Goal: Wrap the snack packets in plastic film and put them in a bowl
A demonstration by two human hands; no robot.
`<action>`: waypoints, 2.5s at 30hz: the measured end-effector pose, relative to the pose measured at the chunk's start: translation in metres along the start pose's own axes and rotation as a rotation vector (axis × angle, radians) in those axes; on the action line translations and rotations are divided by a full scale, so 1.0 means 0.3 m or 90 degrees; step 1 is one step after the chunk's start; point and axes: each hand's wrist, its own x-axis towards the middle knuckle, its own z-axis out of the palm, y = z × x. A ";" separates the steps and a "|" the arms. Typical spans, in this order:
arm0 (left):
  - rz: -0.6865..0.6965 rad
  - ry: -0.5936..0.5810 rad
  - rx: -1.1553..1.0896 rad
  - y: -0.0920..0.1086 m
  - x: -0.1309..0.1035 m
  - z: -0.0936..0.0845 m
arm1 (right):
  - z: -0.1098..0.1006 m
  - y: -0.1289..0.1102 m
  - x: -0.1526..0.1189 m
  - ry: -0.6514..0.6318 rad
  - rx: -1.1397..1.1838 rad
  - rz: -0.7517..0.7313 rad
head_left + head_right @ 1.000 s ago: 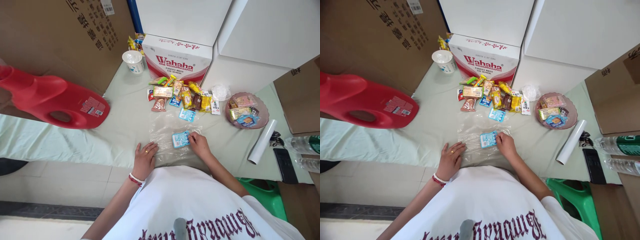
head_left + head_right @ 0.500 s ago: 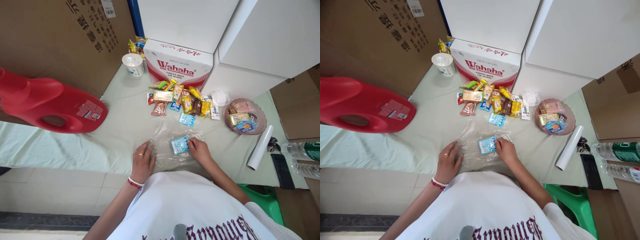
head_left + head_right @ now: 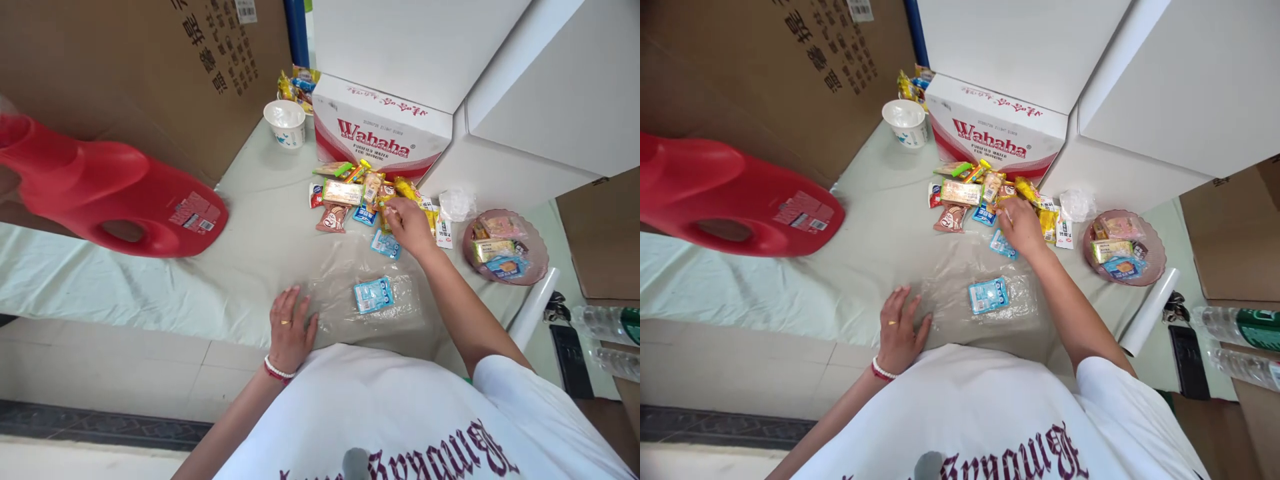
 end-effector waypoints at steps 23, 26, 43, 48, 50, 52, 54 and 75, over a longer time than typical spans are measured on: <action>0.071 -0.090 0.032 0.049 0.179 -0.025 | -0.002 -0.051 -0.795 -0.205 0.100 -0.101; 0.109 -0.163 0.011 0.060 0.177 -0.028 | -0.027 -0.051 -0.712 -0.188 0.028 -0.110; -0.106 0.059 0.042 0.120 0.154 -0.218 | 0.084 -0.140 -0.413 -0.373 -0.249 -0.218; -0.016 -0.084 -0.112 0.259 0.409 -0.216 | 0.096 -0.147 -0.424 -0.365 -0.253 -0.211; -0.025 -0.150 -0.114 0.287 0.504 -0.145 | 0.095 -0.151 -0.426 -0.361 -0.260 -0.212; -0.062 -0.250 -0.087 0.282 0.569 -0.054 | 0.093 -0.156 -0.429 -0.362 -0.264 -0.208; -0.101 -0.424 -0.100 0.250 0.601 0.029 | 0.092 -0.157 -0.432 -0.365 -0.258 -0.199; 0.127 -0.372 -0.042 0.110 0.489 0.013 | 0.093 -0.153 -0.423 -0.399 -0.182 -0.167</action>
